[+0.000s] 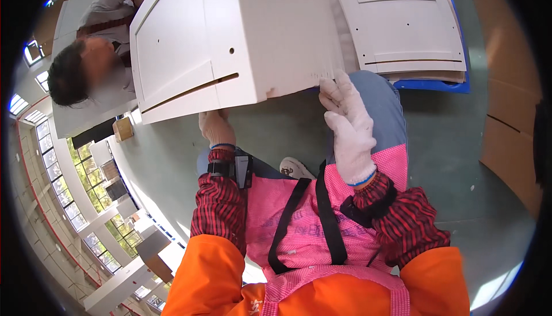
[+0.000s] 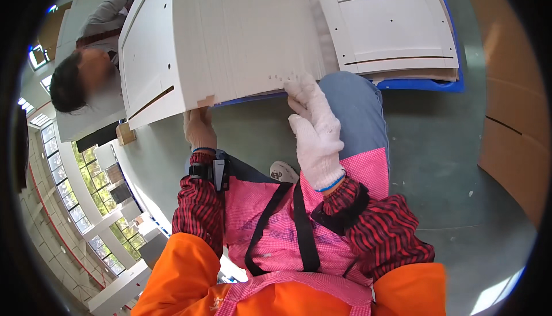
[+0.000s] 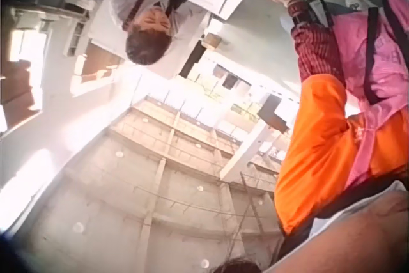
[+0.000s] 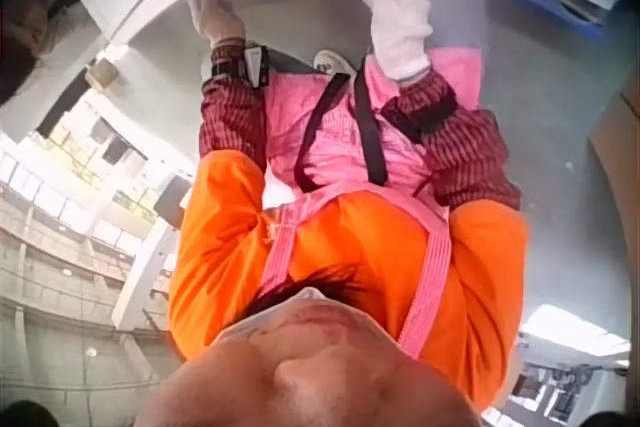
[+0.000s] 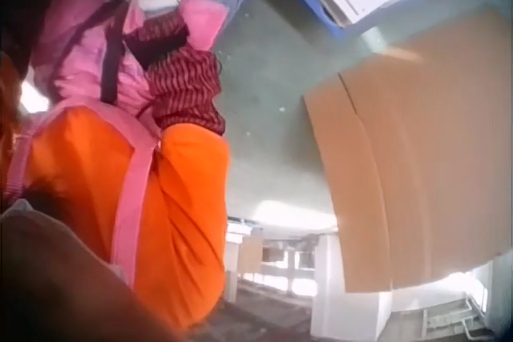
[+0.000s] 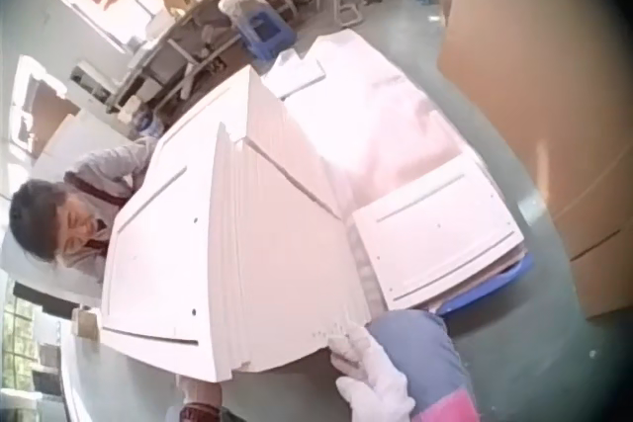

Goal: Inspect and sort white furniture panels by checking markings and surface quality.

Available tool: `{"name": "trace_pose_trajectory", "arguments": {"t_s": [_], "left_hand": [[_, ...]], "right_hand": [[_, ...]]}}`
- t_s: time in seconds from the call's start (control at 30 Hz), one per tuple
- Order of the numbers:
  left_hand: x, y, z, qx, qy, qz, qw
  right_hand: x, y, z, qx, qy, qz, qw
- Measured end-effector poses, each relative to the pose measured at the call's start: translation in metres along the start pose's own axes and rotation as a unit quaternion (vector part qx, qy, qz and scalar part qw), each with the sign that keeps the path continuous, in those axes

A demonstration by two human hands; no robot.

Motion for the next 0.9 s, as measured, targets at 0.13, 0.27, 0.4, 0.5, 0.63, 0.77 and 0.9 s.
{"name": "trace_pose_trajectory", "arguments": {"t_s": [0.13, 0.27, 0.4, 0.5, 0.63, 0.77, 0.9], "left_hand": [[-0.015, 0.003, 0.009, 0.248, 0.418, 0.074, 0.871], [-0.019, 0.004, 0.026, 0.370, 0.513, 0.073, 0.771], [-0.020, 0.008, 0.038, 0.359, 0.547, 0.070, 0.753], [-0.026, 0.015, 0.046, 0.360, 0.607, 0.083, 0.704], [-0.036, 0.021, 0.069, 0.392, 0.657, 0.059, 0.642], [-0.038, 0.028, 0.103, 0.392, 0.691, 0.033, 0.607], [-0.033, 0.031, 0.109, 0.359, 0.677, 0.104, 0.634]], "right_hand": [[-0.010, -0.002, 0.005, 0.038, -0.015, 0.030, 0.999], [-0.013, 0.004, 0.010, 0.044, 0.011, 0.084, 0.995], [-0.003, 0.005, 0.017, 0.125, 0.032, 0.078, 0.989], [0.014, -0.007, 0.012, 0.156, 0.110, 0.107, 0.976], [0.037, -0.030, -0.021, 0.142, 0.002, 0.131, 0.981], [0.037, -0.043, -0.062, 0.272, 0.634, 0.114, 0.715], [0.012, -0.042, -0.053, 0.376, 0.926, 0.023, 0.023]]}}
Point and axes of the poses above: each hand's wrist, its own y-axis away from the middle knuckle, its own x-axis out of the back of the hand, z = x × y, the point moved 3 cm from there along -y, towards the middle knuckle, and after that the axes turned 4 degrees about z, right-handed, at the moved point
